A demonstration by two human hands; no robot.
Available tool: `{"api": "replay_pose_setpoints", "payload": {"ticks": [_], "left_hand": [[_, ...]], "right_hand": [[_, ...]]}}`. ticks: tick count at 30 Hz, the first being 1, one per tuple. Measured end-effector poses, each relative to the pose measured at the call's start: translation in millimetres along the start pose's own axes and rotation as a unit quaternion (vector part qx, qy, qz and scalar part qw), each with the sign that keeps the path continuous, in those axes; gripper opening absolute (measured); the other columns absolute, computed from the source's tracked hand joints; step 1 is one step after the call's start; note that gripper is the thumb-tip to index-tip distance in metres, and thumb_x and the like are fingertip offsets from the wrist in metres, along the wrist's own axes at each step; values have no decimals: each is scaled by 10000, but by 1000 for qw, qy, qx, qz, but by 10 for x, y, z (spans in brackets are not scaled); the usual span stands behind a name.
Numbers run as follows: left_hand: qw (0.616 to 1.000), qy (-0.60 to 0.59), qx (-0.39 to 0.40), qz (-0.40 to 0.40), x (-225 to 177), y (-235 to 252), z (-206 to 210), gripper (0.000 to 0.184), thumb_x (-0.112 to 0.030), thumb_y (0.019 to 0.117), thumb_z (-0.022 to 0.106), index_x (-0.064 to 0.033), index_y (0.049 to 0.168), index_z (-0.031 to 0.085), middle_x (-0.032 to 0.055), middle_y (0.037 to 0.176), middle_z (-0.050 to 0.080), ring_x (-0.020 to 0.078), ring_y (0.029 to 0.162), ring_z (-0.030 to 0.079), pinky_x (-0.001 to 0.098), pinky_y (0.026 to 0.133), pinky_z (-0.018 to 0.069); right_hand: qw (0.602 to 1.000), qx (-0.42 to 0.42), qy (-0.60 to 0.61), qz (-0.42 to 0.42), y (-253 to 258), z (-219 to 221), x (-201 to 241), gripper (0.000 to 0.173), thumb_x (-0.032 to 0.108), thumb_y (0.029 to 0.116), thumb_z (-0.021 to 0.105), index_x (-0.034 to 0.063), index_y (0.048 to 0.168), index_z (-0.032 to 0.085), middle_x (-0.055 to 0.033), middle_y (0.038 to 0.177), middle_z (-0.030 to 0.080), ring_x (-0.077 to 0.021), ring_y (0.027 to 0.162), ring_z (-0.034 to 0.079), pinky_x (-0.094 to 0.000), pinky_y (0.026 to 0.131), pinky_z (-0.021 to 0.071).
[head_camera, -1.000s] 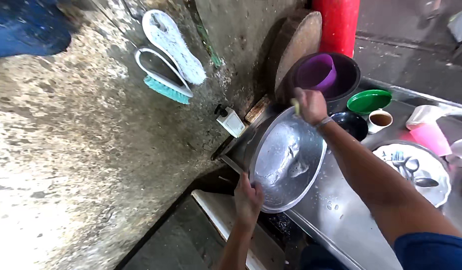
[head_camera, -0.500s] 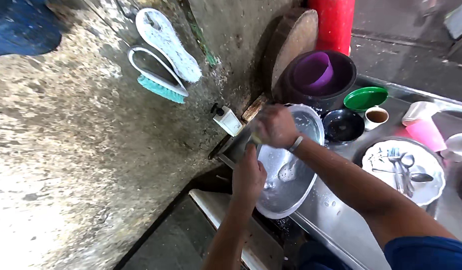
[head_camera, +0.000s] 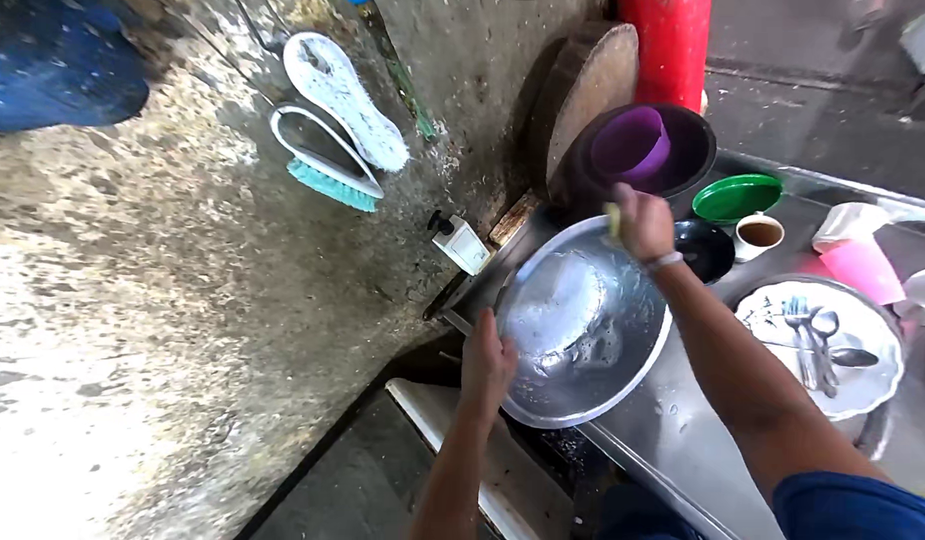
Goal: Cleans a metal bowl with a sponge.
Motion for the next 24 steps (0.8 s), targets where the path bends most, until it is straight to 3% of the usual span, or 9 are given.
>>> {"api": "replay_pose_setpoints", "payload": {"ticks": [3, 5, 7, 9, 12, 15, 17, 20, 24], "left_hand": [[997, -12, 21, -74, 405, 292, 35, 534, -69, 958, 608, 0, 1459, 436, 275, 1146, 666, 417, 1055, 679, 614, 898, 544], [995, -11, 46, -84, 512, 561, 116, 598, -85, 956, 641, -31, 1507, 417, 287, 1212, 655, 443, 1093, 667, 653, 917, 530], [996, 1, 61, -63, 508, 789, 246, 568, -85, 944, 648, -25, 1475, 457, 282, 1248, 646, 447, 1126, 657, 659, 932, 527], [997, 29, 56, -48, 483, 968, 394, 551, -66, 940, 646, -9, 1462, 478, 288, 1330, 600, 451, 1218, 609, 635, 1003, 500], [997, 80, -15, 16, 358, 906, 591, 539, -110, 905, 712, -92, 1426, 576, 259, 1474, 473, 496, 1307, 483, 660, 1026, 456], [983, 37, 100, 149, -212, 175, 1094, 629, -541, 870, 754, -199, 1380, 619, 145, 1480, 511, 367, 1328, 514, 601, 1050, 476], [940, 37, 263, 214, -570, -666, 1607, 735, -658, 847, 712, -286, 1463, 560, 49, 1544, 486, 244, 1353, 539, 509, 1065, 513], [911, 118, 312, 241, -676, -1264, 1938, 406, -200, 1008, 562, -142, 1409, 587, 118, 1403, 622, 324, 1255, 618, 533, 982, 537], [944, 96, 147, 280, -1146, -941, 1362, 321, -34, 991, 519, -56, 1267, 682, 144, 1127, 743, 321, 994, 738, 490, 828, 607]], "right_hand": [[969, -30, 55, 238, -777, 429, -1579, 817, 605, 1077, 164, -41, 1154, 658, -310, 1052, 682, -482, 1006, 676, -696, 865, 518], [949, -33, 66, 307, -1301, 650, -2010, 783, 577, 1084, 192, -30, 1163, 681, -285, 1091, 696, -432, 1045, 682, -648, 921, 514], [931, -37, 121, 341, -1740, 611, -2128, 743, 548, 1093, 232, -36, 1170, 684, -267, 1090, 698, -393, 1039, 683, -616, 935, 517], [883, -104, 256, 378, -2097, 545, -2265, 710, 542, 1099, 248, -22, 1082, 679, -169, 910, 666, -263, 830, 650, -492, 782, 548], [719, -130, 555, 397, -2560, 643, -2257, 655, 612, 1077, 151, 126, 984, 581, -18, 678, 589, -149, 566, 581, -359, 516, 528], [624, -115, 669, 387, -2856, 611, -2150, 835, 807, 956, 86, 146, 1007, 594, -78, 722, 650, -241, 612, 636, -454, 525, 556], [619, -131, 675, 379, -2937, 511, -2128, 801, 777, 979, 148, 127, 1091, 602, -107, 818, 689, -269, 695, 677, -496, 580, 584], [648, -167, 645, 369, -2850, 325, -2002, 602, 605, 1063, 262, 101, 1128, 585, -93, 860, 682, -246, 743, 683, -486, 634, 597], [871, -196, 390, 226, -2331, -70, -1262, 462, 280, 1108, 354, -17, 1461, 332, -151, 1173, 600, -186, 968, 650, -379, 844, 575]]}}
Point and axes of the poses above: each hand's wrist, its own y-axis towards the middle knuckle, its own z-axis out of the palm, x = y × z, the point moved 9 cm from there along y, towards the middle knuckle
